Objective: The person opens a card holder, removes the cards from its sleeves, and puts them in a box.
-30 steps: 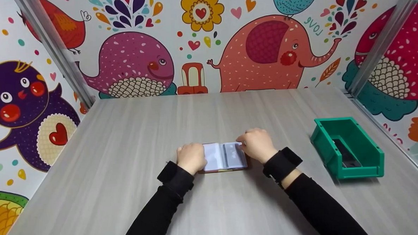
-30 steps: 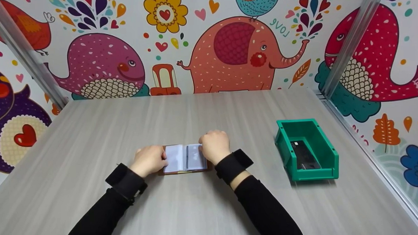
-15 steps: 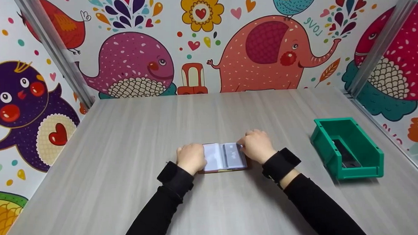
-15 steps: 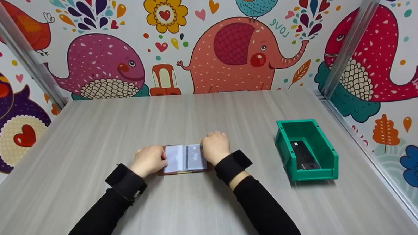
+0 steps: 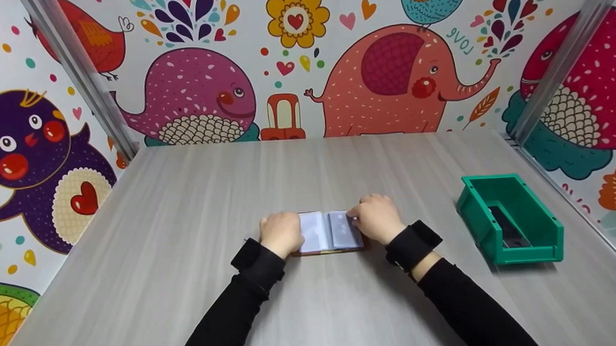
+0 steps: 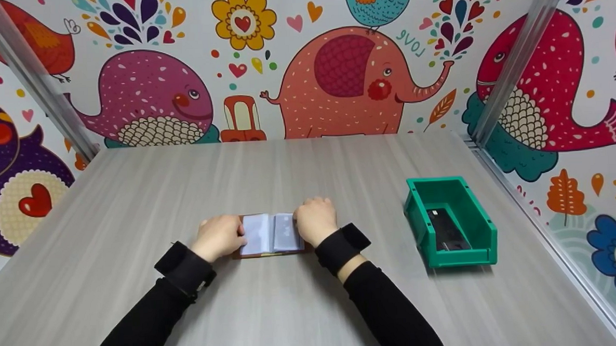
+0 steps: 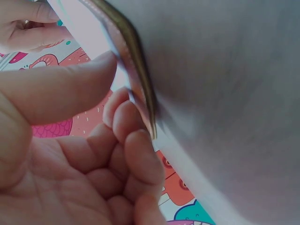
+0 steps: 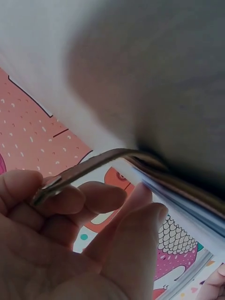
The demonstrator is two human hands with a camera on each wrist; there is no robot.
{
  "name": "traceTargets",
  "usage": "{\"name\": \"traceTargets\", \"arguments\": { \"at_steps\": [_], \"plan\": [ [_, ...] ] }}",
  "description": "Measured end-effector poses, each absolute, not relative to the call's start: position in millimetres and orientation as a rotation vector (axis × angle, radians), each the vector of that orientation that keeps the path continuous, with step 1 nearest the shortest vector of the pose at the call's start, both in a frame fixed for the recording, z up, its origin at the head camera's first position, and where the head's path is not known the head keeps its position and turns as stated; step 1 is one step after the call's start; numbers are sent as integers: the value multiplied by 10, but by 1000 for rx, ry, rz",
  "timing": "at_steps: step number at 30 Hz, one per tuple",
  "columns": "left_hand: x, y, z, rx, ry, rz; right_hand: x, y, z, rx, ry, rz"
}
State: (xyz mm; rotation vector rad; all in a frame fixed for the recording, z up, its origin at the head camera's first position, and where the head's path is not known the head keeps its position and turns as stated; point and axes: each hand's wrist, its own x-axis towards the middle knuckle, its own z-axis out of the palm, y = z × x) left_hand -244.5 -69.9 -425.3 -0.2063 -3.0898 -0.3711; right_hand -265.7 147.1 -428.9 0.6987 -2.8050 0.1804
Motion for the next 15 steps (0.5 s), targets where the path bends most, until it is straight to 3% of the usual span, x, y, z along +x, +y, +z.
{"name": "traceTargets", "arguments": {
  "at_steps": [15],
  "plan": [
    [-2439, -702, -4255, -209, -3084, -364, -2636, 1482, -4318, 720, -2778, 231]
  ]
}}
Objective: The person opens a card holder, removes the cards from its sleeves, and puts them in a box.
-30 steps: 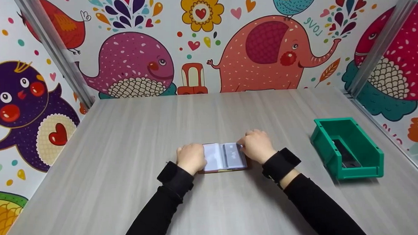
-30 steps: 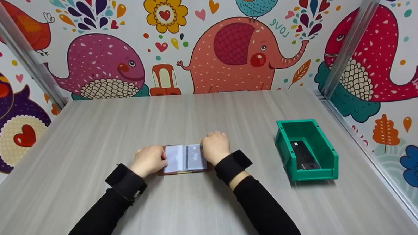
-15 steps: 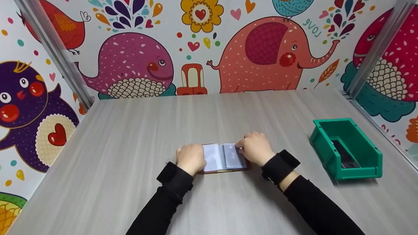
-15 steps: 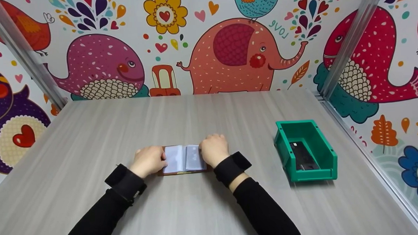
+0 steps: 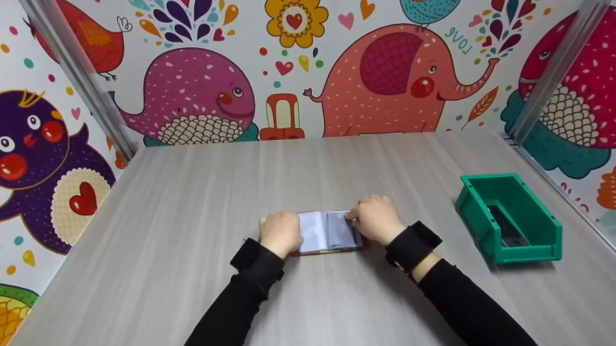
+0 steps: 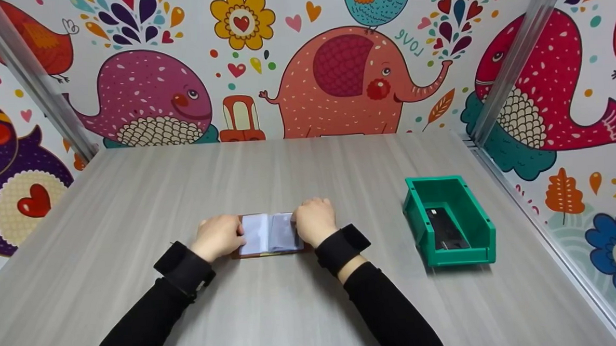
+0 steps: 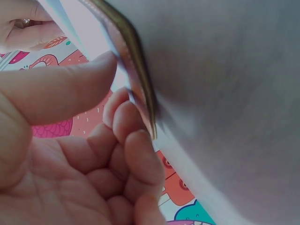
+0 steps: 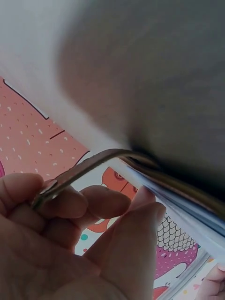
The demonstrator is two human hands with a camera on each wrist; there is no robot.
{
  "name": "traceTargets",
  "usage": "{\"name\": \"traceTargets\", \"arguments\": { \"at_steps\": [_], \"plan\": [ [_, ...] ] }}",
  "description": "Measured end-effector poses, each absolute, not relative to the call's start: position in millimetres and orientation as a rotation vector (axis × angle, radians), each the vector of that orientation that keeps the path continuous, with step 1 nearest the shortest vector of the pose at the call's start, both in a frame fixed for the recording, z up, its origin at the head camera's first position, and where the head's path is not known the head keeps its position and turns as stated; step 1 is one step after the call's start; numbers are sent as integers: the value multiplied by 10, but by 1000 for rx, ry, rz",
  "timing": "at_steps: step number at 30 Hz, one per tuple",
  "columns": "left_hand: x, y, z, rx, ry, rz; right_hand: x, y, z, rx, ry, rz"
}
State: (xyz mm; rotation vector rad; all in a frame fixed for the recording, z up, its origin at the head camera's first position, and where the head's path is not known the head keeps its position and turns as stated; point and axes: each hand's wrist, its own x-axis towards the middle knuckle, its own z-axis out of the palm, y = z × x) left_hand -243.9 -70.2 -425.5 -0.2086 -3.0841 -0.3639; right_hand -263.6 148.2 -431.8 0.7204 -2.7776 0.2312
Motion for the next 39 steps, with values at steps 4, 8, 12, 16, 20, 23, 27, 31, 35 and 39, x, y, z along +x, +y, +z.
{"name": "traceTargets", "arguments": {
  "at_steps": [4, 8, 12, 16, 20, 23, 27, 31, 35, 39],
  "plan": [
    [-2441, -704, -4257, -219, -3080, -352, -2627, 1470, -4327, 732, -2756, 275],
    [-2445, -701, -4250, -213, -3094, -356, -2620, 1447, -4324, 737, -2756, 290],
    [-2447, -701, -4245, -209, -3102, -358, -2620, 1422, -4320, 759, -2760, 305],
    [-2449, -706, -4246, -212, -3097, -357, -2625, 1395, -4325, 795, -2739, 303],
    [-2451, -705, -4245, -212, -3100, -356, -2629, 1376, -4337, 830, -2700, 283],
    [-2459, -709, -4250, -210, -3101, -353, -2631, 1364, -4342, 859, -2674, 270],
    [-2460, -713, -4259, -210, -3098, -363, -2633, 1349, -4350, 906, -2643, 248],
    [-2444, -718, -4261, -220, -3087, -390, -2633, 1333, -4362, 952, -2608, 233],
    [-2434, -726, -4254, -237, -3067, -405, -2630, 1312, -4362, 977, -2589, 209],
    [-2438, -740, -4257, -267, -3047, -410, -2629, 1301, -4363, 976, -2591, 195]
  ]
}}
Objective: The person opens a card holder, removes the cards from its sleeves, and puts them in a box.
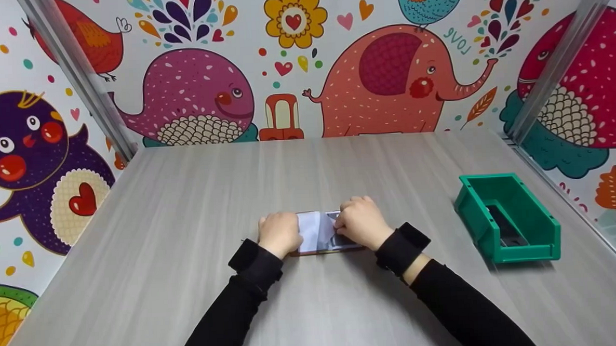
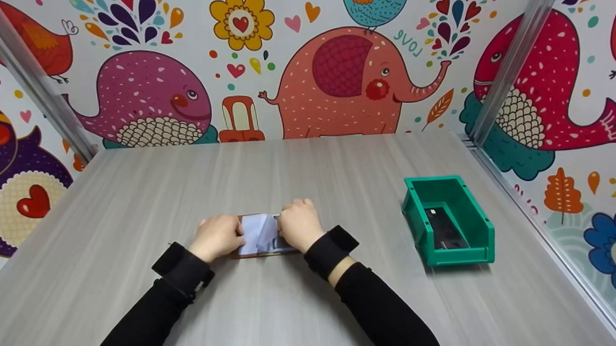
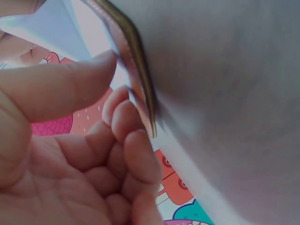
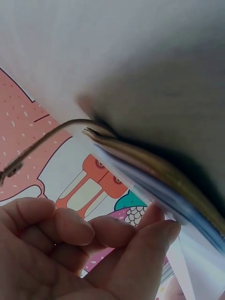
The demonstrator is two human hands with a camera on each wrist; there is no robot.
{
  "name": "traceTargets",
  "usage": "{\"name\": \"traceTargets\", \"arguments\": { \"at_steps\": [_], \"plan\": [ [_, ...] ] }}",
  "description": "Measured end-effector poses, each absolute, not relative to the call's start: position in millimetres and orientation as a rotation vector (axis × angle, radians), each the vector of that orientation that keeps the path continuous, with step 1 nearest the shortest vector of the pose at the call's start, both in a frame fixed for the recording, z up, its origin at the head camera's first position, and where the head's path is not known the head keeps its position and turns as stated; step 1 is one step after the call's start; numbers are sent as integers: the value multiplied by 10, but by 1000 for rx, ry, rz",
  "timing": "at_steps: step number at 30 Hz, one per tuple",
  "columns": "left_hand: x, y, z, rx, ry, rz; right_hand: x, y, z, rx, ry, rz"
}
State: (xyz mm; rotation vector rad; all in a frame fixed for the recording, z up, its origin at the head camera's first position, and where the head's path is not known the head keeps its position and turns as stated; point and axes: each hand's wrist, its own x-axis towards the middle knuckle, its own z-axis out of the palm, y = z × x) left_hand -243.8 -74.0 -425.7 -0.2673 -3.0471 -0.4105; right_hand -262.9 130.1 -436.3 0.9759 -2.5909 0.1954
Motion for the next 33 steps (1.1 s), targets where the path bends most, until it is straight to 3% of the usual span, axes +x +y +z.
{"name": "traceTargets", "arguments": {
  "at_steps": [24, 33],
  "plan": [
    [-2241, -459, -4136, -616, -2705, -578, -2620, 1308, -4368, 970, -2562, 318],
    [-2248, -354, -4215, -633, -2770, -406, -2621, 1297, -4366, 988, -2562, 345]
  ]
}}
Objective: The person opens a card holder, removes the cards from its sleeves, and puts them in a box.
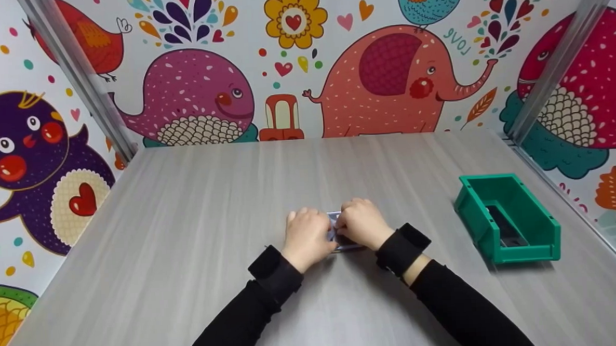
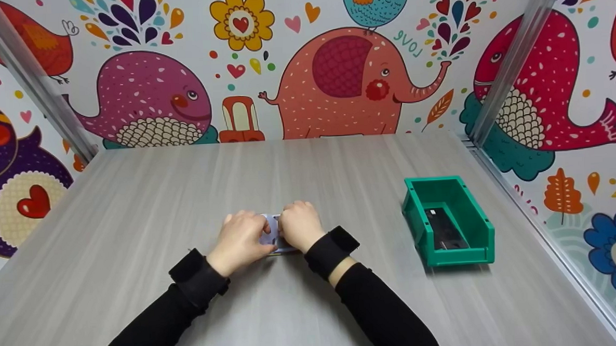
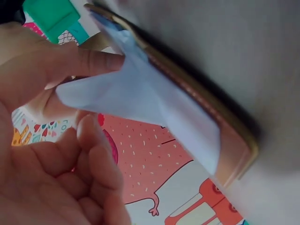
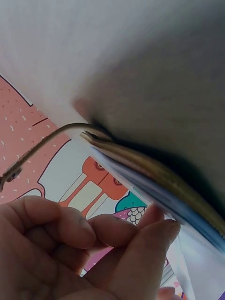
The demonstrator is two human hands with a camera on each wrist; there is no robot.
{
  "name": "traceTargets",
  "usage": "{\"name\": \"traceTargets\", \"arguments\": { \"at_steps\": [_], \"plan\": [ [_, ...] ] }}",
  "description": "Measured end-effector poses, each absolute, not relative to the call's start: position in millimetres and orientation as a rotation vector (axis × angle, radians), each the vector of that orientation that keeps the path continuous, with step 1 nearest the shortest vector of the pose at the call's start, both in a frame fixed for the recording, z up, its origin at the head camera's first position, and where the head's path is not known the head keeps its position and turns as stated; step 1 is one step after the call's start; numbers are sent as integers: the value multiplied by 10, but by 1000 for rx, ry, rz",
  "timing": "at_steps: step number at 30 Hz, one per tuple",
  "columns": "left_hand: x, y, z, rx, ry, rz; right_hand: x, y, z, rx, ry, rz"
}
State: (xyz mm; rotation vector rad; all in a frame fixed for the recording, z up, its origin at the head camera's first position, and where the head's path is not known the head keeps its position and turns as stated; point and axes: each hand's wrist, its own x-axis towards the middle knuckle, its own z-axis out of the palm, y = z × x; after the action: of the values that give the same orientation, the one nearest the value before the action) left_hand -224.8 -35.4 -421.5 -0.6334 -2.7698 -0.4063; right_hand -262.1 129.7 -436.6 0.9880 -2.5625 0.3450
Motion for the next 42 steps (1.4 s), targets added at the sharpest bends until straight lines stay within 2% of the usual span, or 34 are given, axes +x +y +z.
{"name": "traceTargets", "arguments": {
  "at_steps": [22, 42],
  "plan": [
    [-2262, -358, -4303, -590, -2653, -309, -2620, 1314, -4376, 1010, -2560, 347],
    [-2281, -518, -4251, -511, -2635, -465, -2633, 1346, -4367, 907, -2629, 254]
  ]
}}
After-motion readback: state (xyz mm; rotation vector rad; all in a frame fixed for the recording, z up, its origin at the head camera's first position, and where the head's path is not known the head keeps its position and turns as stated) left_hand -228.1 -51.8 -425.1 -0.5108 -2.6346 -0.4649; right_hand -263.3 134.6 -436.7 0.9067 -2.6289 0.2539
